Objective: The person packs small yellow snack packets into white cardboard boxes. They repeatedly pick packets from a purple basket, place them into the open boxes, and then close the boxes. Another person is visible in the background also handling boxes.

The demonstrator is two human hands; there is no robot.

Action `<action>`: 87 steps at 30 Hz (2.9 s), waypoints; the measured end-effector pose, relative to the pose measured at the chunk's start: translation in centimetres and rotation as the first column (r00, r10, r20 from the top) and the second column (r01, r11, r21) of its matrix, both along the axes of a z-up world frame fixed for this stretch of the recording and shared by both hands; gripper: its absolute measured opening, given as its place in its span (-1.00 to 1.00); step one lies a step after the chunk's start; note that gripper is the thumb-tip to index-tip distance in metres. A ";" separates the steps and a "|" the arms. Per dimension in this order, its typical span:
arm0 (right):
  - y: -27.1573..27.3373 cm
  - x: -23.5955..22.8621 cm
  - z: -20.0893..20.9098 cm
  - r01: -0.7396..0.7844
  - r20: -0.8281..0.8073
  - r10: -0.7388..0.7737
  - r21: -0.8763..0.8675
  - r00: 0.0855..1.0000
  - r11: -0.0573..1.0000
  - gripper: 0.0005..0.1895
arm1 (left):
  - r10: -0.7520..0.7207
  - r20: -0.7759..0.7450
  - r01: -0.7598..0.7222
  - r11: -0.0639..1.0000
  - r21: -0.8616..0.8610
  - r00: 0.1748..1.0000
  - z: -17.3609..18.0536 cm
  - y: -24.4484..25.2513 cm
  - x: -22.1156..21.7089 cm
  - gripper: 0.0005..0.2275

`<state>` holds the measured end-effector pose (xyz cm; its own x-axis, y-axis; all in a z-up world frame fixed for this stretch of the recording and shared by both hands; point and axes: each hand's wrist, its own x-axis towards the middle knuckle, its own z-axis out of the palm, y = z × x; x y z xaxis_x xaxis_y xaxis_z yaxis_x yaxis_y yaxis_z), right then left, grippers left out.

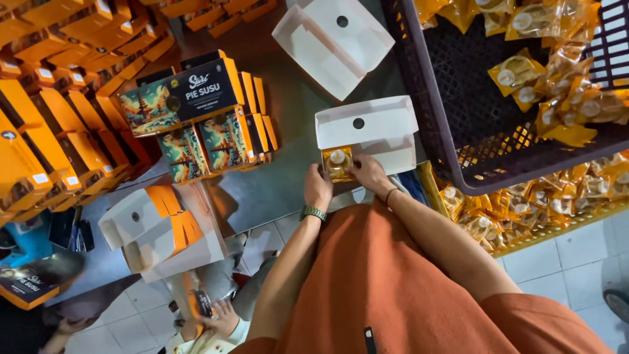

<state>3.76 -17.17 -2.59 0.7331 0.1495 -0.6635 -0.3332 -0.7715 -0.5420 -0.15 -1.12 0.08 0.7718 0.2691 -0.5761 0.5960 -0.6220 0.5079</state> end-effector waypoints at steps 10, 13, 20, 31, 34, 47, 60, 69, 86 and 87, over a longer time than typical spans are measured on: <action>-6.9 0.7 -2.3 0.152 -0.088 -0.161 -0.096 0.983 0.984 -0.58 | 0.283 0.111 -0.292 0.953 0.077 0.953 -0.7 -1.8 -0.9 -0.75; -6.8 0.1 -2.7 0.056 0.024 -0.053 -0.161 0.998 0.985 -0.66 | 0.038 0.344 -0.137 0.953 0.269 0.938 0.3 -4.0 -1.4 -0.66; -7.3 2.6 0.2 -0.109 0.087 0.108 0.006 0.990 0.994 -0.65 | -0.091 0.134 0.056 0.968 0.244 0.987 -1.7 -9.5 2.1 -0.38; -13.5 30.4 7.1 0.522 0.223 -0.610 0.349 0.760 0.778 -0.41 | -0.358 0.094 0.281 0.848 0.450 0.929 -2.6 -9.5 1.9 -0.52; -11.8 32.2 6.7 0.719 0.022 -0.789 0.397 0.613 0.570 -0.26 | -0.293 0.013 0.272 0.901 0.338 0.956 -1.9 -9.1 2.6 -0.51; -18.3 16.2 6.7 0.347 0.338 -0.812 0.776 0.476 0.527 -0.67 | 0.247 0.205 -0.019 0.681 -0.732 0.947 10.0 -15.7 12.0 -0.40; -13.4 31.0 5.4 0.379 0.470 -0.599 0.483 0.649 0.789 -0.53 | 0.863 0.061 -0.428 0.309 -0.849 0.502 15.9 -14.3 12.4 -0.61; -14.0 31.8 2.8 0.608 0.298 -0.802 0.532 0.517 0.589 -0.62 | 0.821 0.141 -0.306 0.357 -0.882 0.553 13.5 -10.0 7.0 -0.47; -25.1 7.1 1.6 0.890 0.069 -0.974 0.395 0.217 0.227 -0.54 | 0.692 -0.104 -0.463 0.356 -0.812 0.714 5.2 -7.9 5.3 -0.59; -25.7 6.3 1.9 0.892 0.080 -0.975 0.393 0.207 0.222 -0.54 | 0.684 -0.111 -0.459 0.352 -0.816 0.721 5.1 -8.0 5.4 -0.59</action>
